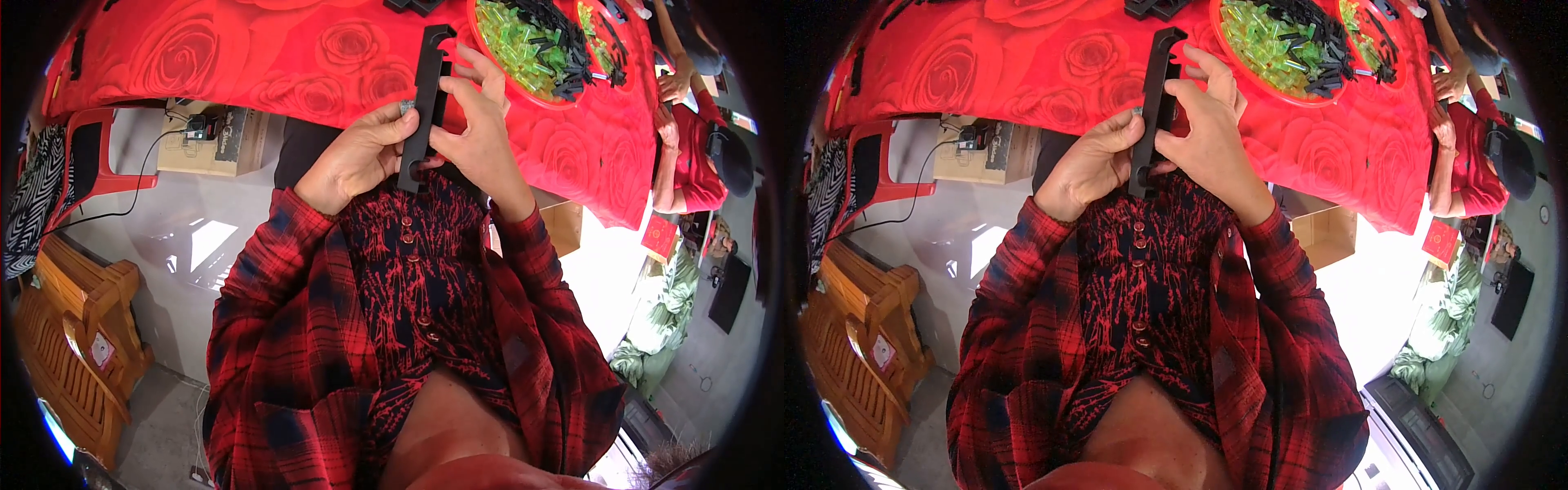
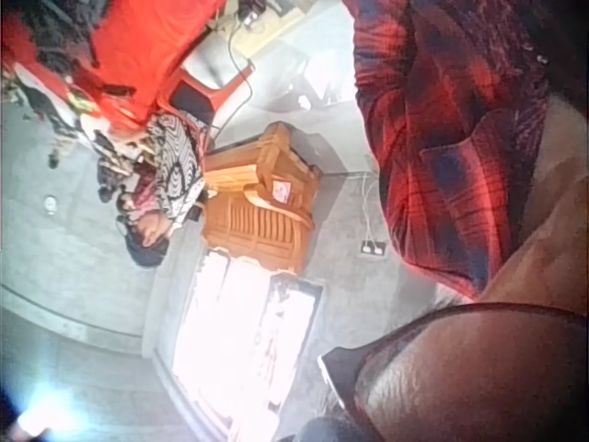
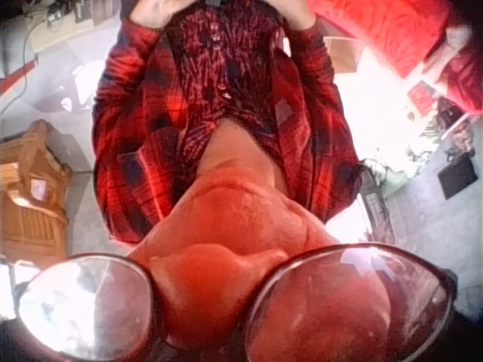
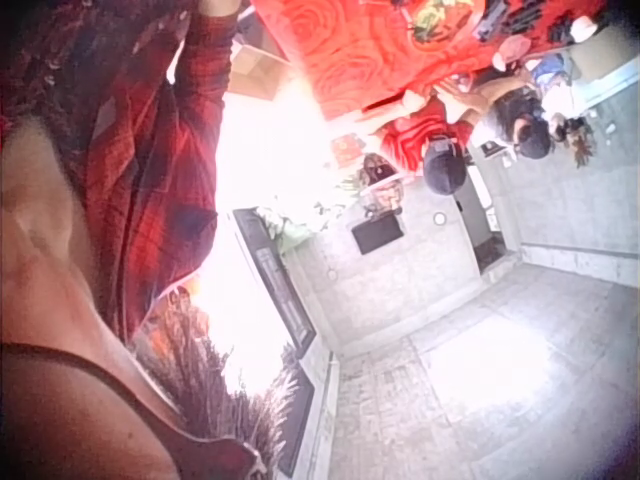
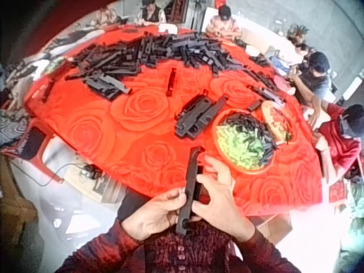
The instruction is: The person assembles plastic components by hand, inserting small green transparent pieces and foam strips into black plastic frames at a table.
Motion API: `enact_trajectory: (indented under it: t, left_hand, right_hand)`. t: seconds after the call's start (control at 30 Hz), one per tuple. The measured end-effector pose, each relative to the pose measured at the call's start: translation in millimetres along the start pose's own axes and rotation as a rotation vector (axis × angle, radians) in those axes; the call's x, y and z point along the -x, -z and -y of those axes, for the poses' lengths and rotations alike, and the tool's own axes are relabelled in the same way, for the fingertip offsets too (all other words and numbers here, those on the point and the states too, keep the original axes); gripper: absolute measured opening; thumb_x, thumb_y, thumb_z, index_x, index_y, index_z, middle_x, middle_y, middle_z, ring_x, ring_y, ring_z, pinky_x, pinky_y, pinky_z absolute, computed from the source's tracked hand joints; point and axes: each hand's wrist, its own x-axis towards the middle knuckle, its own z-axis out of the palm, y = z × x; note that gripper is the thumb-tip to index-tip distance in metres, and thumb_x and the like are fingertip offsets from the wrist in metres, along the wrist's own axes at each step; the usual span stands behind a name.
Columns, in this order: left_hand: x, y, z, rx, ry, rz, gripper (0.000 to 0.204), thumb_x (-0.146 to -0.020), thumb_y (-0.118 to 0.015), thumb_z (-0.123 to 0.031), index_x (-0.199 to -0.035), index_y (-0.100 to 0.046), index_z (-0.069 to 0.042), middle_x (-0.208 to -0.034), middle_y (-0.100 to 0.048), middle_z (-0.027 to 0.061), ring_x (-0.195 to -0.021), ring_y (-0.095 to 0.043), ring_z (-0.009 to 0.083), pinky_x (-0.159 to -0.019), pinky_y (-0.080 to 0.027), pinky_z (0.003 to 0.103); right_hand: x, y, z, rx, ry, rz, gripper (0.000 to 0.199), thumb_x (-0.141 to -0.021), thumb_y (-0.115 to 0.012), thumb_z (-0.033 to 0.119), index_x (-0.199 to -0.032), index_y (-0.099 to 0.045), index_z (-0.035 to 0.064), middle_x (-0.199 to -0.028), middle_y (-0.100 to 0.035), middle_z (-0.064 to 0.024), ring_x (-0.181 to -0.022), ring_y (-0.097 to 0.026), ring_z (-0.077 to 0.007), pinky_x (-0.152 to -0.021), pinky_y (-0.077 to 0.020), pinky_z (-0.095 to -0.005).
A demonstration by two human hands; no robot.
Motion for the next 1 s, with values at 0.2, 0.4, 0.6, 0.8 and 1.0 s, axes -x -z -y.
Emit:
enact_trajectory:
  t: [0.2, 0.4, 0.6, 0.8, 1.0]
  left_hand:
    - [6.8, -20.0, -8.2, -0.106, -0.033, 0.006, 0.031, -0.104, -0.049, -0.023, -0.128, -0.054, -0.004, -0.118, -0.063, 0.0048, -0.107, -0.064, 0.018, -0.093, -0.055, 0.036]
    - [10.3, -29.7, -5.0, -0.108, -0.072, 0.007, 0.029, -0.106, -0.047, -0.022, -0.128, -0.053, -0.004, -0.116, -0.062, 0.0031, -0.103, -0.063, 0.0154, -0.09, -0.053, 0.032]
    - [14.0, -38.2, -3.8, -0.162, -0.086, -0.049, 0.029, -0.105, -0.047, -0.02, -0.129, -0.052, -0.004, -0.116, -0.062, 0.0031, -0.104, -0.062, 0.0146, -0.091, -0.052, 0.032]
    - [12.7, -34.8, -2.1, -0.157, -0.097, -0.065, 0.029, -0.105, -0.048, -0.021, -0.128, -0.053, -0.004, -0.114, -0.063, 0.0029, -0.103, -0.063, 0.0143, -0.09, -0.052, 0.031]
    - [8.2, -20.6, -8.3, -0.172, -0.068, -0.111, 0.03, -0.105, -0.048, -0.025, -0.127, -0.056, -0.006, -0.114, -0.063, 0.0014, -0.102, -0.063, 0.0121, -0.089, -0.051, 0.031]
  right_hand:
    - [1.7, 7.1, -21.2, -0.306, -0.003, 0.012, 0.043, -0.076, -0.079, 0.012, -0.117, -0.065, 0.0056, -0.149, -0.033, -0.012, -0.135, -0.039, -0.0277, -0.109, -0.0337, -0.0432]
    - [7.6, -2.0, -24.5, -1.064, -0.227, 0.089, 0.046, -0.08, -0.071, -0.004, -0.125, -0.062, 0.0009, -0.151, -0.032, -0.0092, -0.134, -0.041, -0.0206, -0.108, -0.0414, -0.0347]
    - [10.9, -4.4, -23.9, -1.309, -0.373, 0.166, 0.047, -0.081, -0.067, -0.007, -0.127, -0.059, -0.0021, -0.153, -0.033, -0.0092, -0.131, -0.047, -0.0193, -0.103, -0.0463, -0.0317]
    - [14.5, -7.0, -26.2, -1.391, -0.451, 0.172, 0.045, -0.082, -0.068, -0.004, -0.126, -0.06, -0.0018, -0.15, -0.037, -0.0095, -0.134, -0.043, -0.0195, -0.106, -0.0433, -0.0322]
    - [3.9, -2.0, -16.5, -0.348, 0.007, 0.004, 0.046, -0.075, -0.078, 0.009, -0.118, -0.062, 0.0048, -0.142, -0.041, -0.0149, -0.135, -0.037, -0.0298, -0.111, -0.0317, -0.0412]
